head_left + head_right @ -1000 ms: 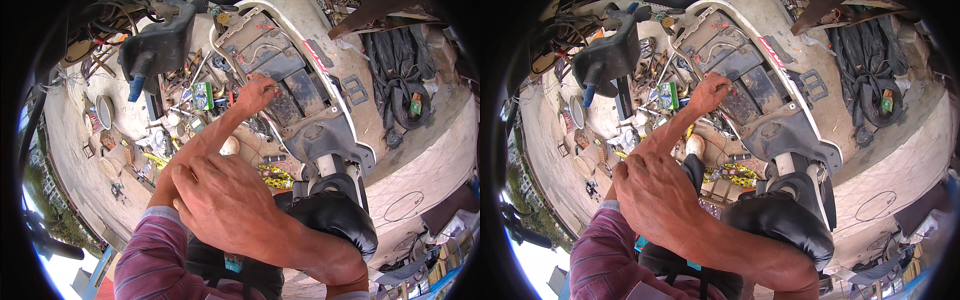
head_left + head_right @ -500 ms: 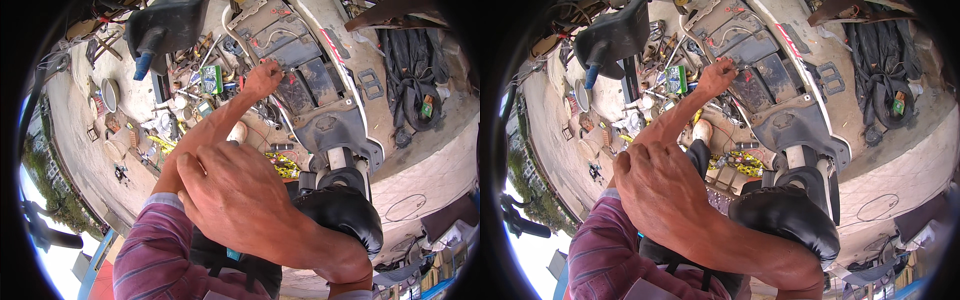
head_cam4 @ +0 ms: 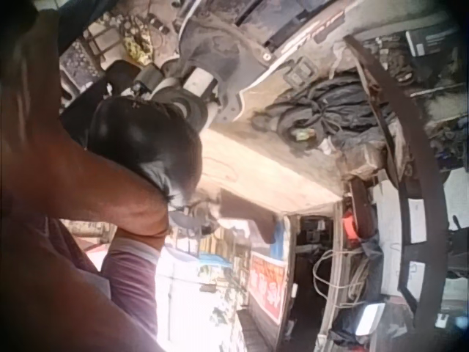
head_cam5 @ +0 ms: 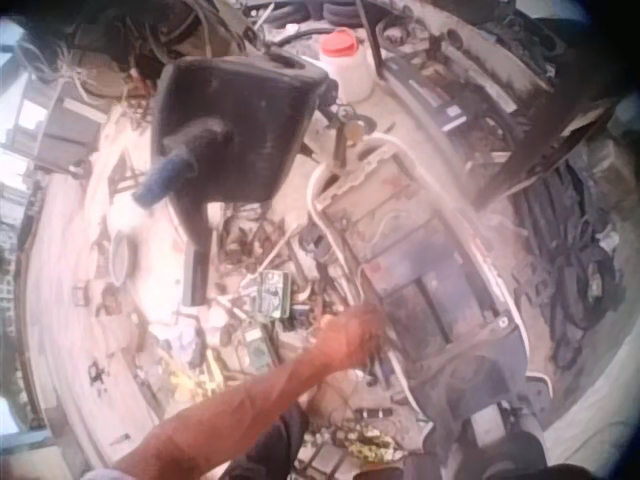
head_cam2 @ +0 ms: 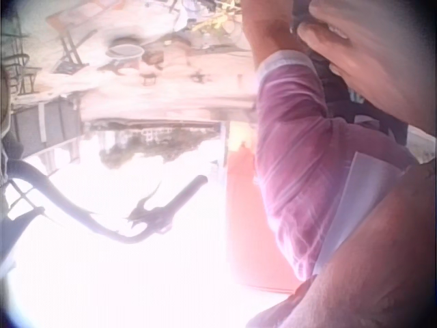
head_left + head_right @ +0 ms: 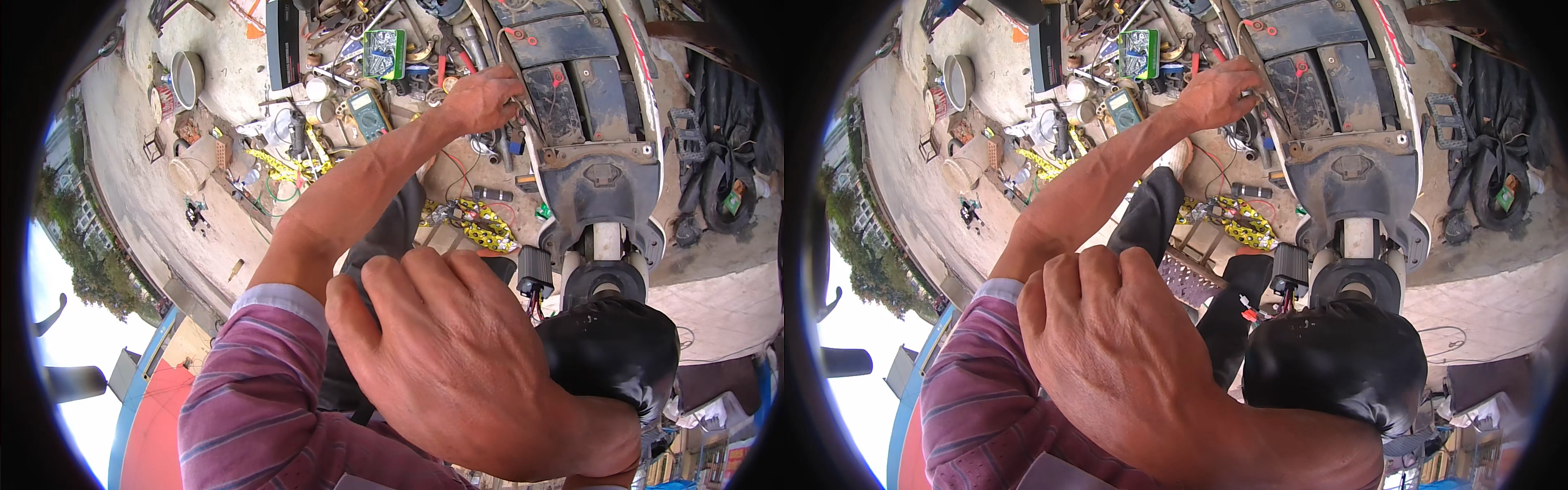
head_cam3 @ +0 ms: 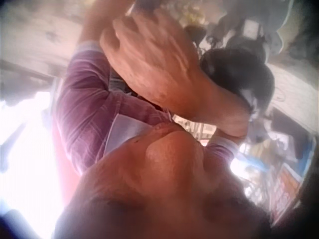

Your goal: The person sits on the floor and works on the electrical system of a scooter. They connect wires, use a screwdriver to tighten screws, and insert a key into the ignition.

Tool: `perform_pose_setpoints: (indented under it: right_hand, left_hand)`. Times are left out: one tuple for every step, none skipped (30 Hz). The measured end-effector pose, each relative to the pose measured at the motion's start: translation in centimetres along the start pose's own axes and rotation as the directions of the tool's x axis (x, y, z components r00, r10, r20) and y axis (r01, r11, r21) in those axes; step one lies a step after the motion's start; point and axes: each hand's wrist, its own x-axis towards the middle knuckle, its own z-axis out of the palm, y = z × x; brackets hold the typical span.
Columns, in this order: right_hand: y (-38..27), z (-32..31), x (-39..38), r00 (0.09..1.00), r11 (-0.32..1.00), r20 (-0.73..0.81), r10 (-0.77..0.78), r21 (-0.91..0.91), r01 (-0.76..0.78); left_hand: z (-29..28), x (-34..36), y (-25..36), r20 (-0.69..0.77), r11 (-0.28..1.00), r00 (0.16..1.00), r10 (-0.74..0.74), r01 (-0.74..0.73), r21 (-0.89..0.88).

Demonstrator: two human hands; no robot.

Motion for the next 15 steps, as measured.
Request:
perform_pose_setpoints:
  right_hand:
    - [0.0, 0.2, 0.0, 1.0, 1.0, -0.002, -0.002, 0.001, 0.002]
    - [0.1, 0.4, 0.0, 1.0, 1.0, -0.007, -0.005, -0.001, 0.005]
    - [0.2, 0.5, 0.0, 1.0, 1.0, -0.014, -0.008, -0.005, 0.008]
    - [0.1, 0.7, -0.1, 1.0, 1.0, -0.023, -0.013, -0.006, 0.013]
    - [0.2, 0.8, -0.1, 0.999, 1.0, -0.034, -0.017, -0.01, 0.017]
    - [0.2, 1.0, -0.1, 0.999, 1.0, -0.046, -0.021, -0.016, 0.021]
    - [0.3, 1.2, -0.2, 0.998, 1.0, -0.062, -0.026, -0.018, 0.025]
    - [0.3, 1.4, -0.2, 0.996, 0.999, -0.085, -0.033, -0.022, 0.031]
    - [0.3, 1.7, -0.1, 0.991, 0.999, -0.124, -0.046, -0.031, 0.043]
    - [0.4, 1.9, -0.1, 0.984, 0.998, -0.169, -0.061, -0.044, 0.054]
    - [0.4, 2.0, 0.0, 0.975, 0.997, -0.211, -0.075, -0.053, 0.065]
    - [0.4, 2.0, 0.1, 0.971, 0.996, -0.225, -0.083, -0.061, 0.071]
    - [0.4, 2.1, 0.3, 0.968, 0.995, -0.235, -0.084, -0.063, 0.071]
    - [0.3, 1.8, 0.1, 0.981, 0.997, -0.184, -0.065, -0.054, 0.056]
    - [0.2, 1.5, 0.1, 0.99, 0.998, -0.133, -0.046, -0.047, 0.04]
  left_hand:
    - [0.2, -0.1, 0.0, -0.017, 1.0, 1.0, 0.001, -0.001, -0.01]
    - [0.4, -0.1, 0.0, -0.024, 1.0, 1.0, -0.009, 0.009, -0.017]
    - [0.4, -0.2, 0.0, -0.034, 1.0, 0.999, -0.016, 0.015, -0.026]
    - [0.5, -0.2, 0.0, -0.02, 0.998, 0.999, -0.045, 0.044, -0.034]
    - [0.5, -0.2, 0.0, -0.011, 0.998, 0.998, -0.054, 0.053, -0.045]
    - [0.5, -0.3, 0.1, -0.002, 0.997, 0.998, -0.062, 0.062, -0.055]
    - [0.5, -0.3, 0.1, 0.0, 0.995, 0.998, -0.066, 0.066, -0.068]
    - [0.4, -0.4, 0.2, 0.009, 0.996, 0.998, -0.068, 0.068, -0.063]
    - [0.4, -0.5, 0.2, 0.011, 0.996, 0.998, -0.065, 0.066, -0.061]
    - [0.4, -0.5, 0.2, 0.013, 0.996, 0.998, -0.061, 0.061, -0.059]
    - [0.4, -0.5, 0.2, 0.013, 0.997, 0.998, -0.053, 0.054, -0.059]
    - [0.4, -0.4, 0.2, 0.013, 0.997, 0.999, -0.045, 0.046, -0.059]
    - [0.4, -0.3, 0.2, 0.014, 0.997, 0.999, -0.037, 0.038, -0.06]
    - [0.5, -0.3, 0.2, 0.012, 0.998, 0.999, -0.038, 0.039, -0.045]
    - [0.5, -0.1, 0.2, 0.023, 0.999, 0.999, -0.036, 0.037, -0.039]
